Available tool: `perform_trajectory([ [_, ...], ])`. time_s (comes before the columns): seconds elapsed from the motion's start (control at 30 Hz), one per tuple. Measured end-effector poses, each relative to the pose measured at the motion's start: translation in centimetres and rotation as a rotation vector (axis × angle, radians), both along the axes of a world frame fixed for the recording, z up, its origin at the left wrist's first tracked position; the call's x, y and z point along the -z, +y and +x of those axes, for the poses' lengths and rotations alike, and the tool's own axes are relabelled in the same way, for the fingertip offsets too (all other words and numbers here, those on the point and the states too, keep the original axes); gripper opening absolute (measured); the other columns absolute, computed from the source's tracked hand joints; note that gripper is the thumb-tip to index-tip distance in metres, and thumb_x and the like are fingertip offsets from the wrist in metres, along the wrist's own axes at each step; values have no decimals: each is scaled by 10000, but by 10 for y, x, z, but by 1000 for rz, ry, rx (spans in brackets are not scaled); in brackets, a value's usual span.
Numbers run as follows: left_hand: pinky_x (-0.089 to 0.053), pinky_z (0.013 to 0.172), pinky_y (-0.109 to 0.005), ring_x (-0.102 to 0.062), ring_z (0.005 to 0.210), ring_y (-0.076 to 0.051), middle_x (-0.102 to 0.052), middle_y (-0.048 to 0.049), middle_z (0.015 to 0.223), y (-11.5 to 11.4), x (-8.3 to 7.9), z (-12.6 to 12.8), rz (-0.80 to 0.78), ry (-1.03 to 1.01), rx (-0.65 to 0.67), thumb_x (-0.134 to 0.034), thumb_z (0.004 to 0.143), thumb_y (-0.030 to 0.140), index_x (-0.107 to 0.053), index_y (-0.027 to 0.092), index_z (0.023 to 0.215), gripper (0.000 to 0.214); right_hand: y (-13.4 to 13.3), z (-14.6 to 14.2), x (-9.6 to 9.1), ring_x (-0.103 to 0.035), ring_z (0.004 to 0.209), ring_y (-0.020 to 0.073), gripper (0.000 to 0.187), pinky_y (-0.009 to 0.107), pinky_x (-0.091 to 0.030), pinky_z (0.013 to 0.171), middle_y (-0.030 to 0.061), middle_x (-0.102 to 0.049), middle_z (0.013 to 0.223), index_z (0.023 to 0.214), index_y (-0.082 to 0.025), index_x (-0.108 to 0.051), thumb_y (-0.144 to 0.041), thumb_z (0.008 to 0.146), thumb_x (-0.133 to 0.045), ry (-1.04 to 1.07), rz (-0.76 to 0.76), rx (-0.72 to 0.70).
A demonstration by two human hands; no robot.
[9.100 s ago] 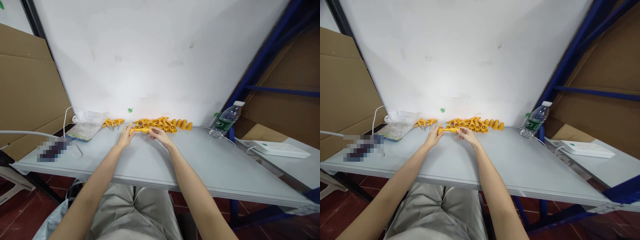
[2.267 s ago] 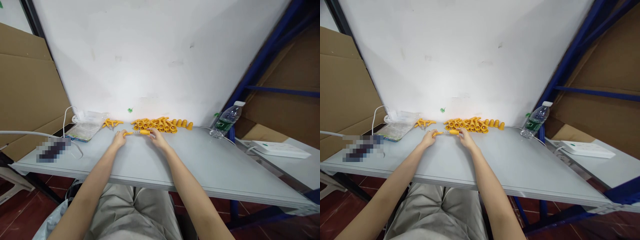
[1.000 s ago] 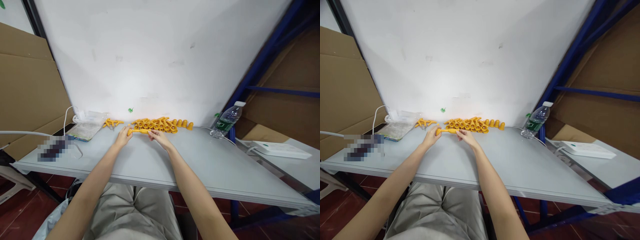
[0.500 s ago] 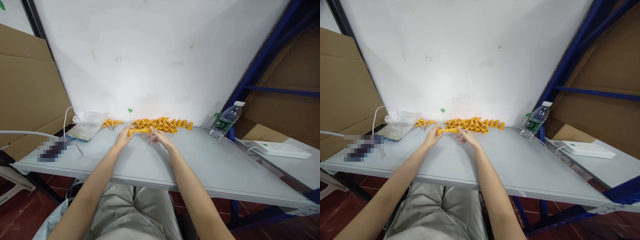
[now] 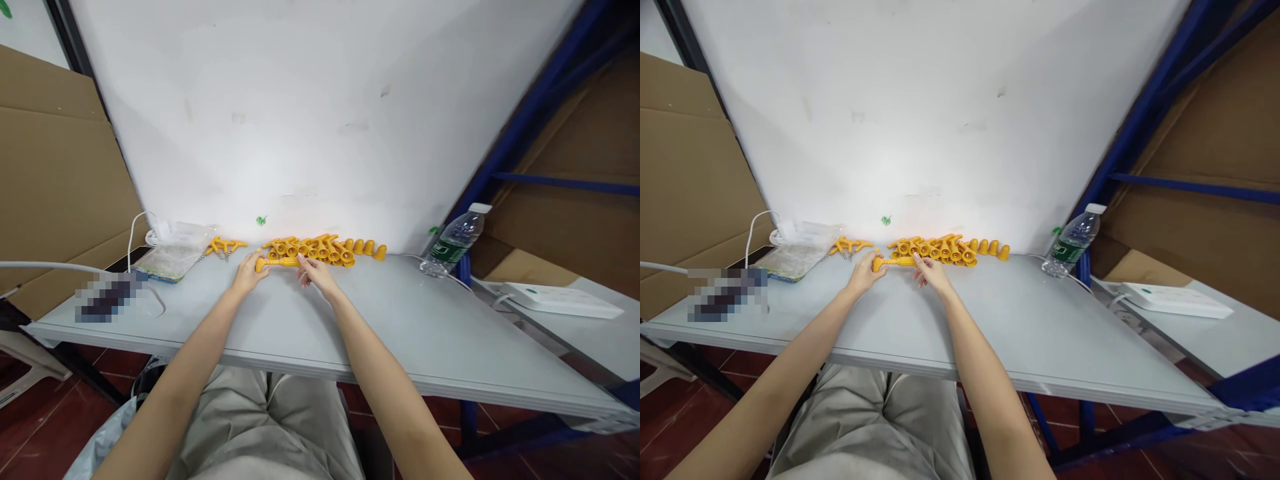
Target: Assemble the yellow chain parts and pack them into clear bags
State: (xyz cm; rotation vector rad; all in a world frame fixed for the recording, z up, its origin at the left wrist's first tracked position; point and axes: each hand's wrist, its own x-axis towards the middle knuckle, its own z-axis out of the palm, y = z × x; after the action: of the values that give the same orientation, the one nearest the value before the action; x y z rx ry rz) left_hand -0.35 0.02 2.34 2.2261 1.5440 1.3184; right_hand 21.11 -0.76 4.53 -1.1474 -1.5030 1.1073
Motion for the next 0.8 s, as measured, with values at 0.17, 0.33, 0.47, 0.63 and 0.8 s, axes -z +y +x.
perform_trajectory([
  [0.17,-470,862,-286,-599,907,-168,-624,-24,983,0,-1,0,2,18,-23,-649,776,219,-590,216,985,217,3,9,1,-623,554,128,618,280,-491,538,35,-703,851,1129,-215,-597,-576,652,-754,31,86,-107],
  [0.33,-485,830,-287,-605,878,-169,-624,-29,982,-2,-1,0,8,27,-31,-657,774,215,-597,216,995,229,2,4,3,-518,420,104,545,256,-421,455,-8,-627,585,866,-172,-620,-669,657,-700,49,93,-67],
  [0.47,-487,838,-293,-609,910,-178,-628,-39,1006,-4,-2,2,40,32,-26,-660,777,212,-599,211,1002,234,-2,-5,1,-392,322,89,564,249,-307,351,-20,-500,416,583,-207,-503,-750,692,-609,39,31,40],
  [0.63,-488,877,-309,-612,943,-181,-632,-35,1012,-4,-4,6,22,15,-19,-663,774,196,-596,214,995,232,-4,2,-5,-415,315,86,582,244,-299,340,22,-562,462,621,-186,-567,-751,757,-534,1,-50,34],
  [0.8,-495,881,-315,-613,944,-181,-630,-32,1013,-4,-4,6,17,15,-34,-674,770,194,-592,218,1004,250,-4,16,-10,-633,560,126,575,265,-490,548,45,-716,891,1088,-215,-623,-541,643,-786,34,50,-151],
])
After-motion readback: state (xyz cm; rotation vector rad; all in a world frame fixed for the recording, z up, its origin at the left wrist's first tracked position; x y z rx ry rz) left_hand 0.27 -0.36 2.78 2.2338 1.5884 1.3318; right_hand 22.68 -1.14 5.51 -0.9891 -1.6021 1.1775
